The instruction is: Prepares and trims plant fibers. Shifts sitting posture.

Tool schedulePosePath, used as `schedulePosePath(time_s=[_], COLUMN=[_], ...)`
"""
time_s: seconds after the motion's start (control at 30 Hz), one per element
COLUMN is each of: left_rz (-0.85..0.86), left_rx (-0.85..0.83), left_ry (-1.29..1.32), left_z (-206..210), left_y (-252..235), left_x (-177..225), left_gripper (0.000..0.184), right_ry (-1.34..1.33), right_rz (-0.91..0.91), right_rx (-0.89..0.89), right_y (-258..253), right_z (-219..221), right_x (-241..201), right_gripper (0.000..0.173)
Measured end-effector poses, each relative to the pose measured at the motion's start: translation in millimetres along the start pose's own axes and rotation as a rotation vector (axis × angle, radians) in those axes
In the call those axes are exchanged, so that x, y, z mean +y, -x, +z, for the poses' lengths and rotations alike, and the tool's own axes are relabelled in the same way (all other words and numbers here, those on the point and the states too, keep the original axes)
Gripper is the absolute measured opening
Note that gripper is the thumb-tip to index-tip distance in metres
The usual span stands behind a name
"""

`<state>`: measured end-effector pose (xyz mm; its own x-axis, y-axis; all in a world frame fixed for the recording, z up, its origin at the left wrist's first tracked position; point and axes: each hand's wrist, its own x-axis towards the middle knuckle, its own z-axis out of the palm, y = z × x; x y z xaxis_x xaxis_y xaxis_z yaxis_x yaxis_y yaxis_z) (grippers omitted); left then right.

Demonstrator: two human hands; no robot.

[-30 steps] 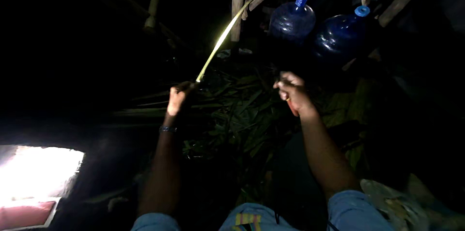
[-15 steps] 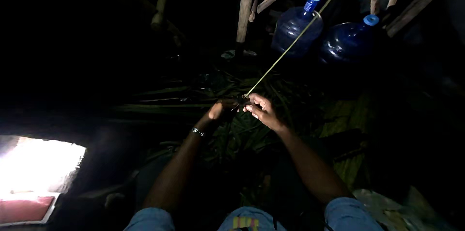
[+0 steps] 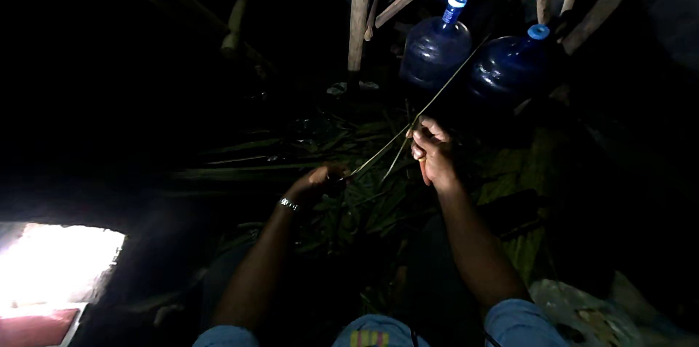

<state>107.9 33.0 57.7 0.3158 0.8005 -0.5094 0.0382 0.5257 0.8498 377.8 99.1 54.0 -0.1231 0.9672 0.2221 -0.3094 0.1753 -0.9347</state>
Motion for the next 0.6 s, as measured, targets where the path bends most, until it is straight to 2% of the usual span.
schedulePosePath(time_s=[0.23,0.33,0.4,0.53,0.6], left_rz=[-0.004,-0.05,-0.054,-0.021,-0.023], left_rx=[0.029,0.125,0.202,0.304,0.333], left_ry=[-0.264,-0.317,-0.382,-0.374,-0.41], left_z=[-3,-9,-14,-19,-19], left_y=[7,9,13,19,22], left_x=[-4,-2,3,10,13], left_gripper=[0.019,0.018,0.018,0.018,0.018], right_ry=[-0.091,-0.178,-0.222,-0.277,-0.301], right_rz=[-0.005,-0.034,-0.072,-0.17,-0.217], right_rx=[0.257,0.361,0.431,0.628,0.717], right_y=[-13,-20,-22,-25,-24], right_z=[-33,-54,-66,-81,-87], right_x=[-21,-24,-25,-26,-28], right_gripper=[0.034,0.037,0.036,0.023,0.024])
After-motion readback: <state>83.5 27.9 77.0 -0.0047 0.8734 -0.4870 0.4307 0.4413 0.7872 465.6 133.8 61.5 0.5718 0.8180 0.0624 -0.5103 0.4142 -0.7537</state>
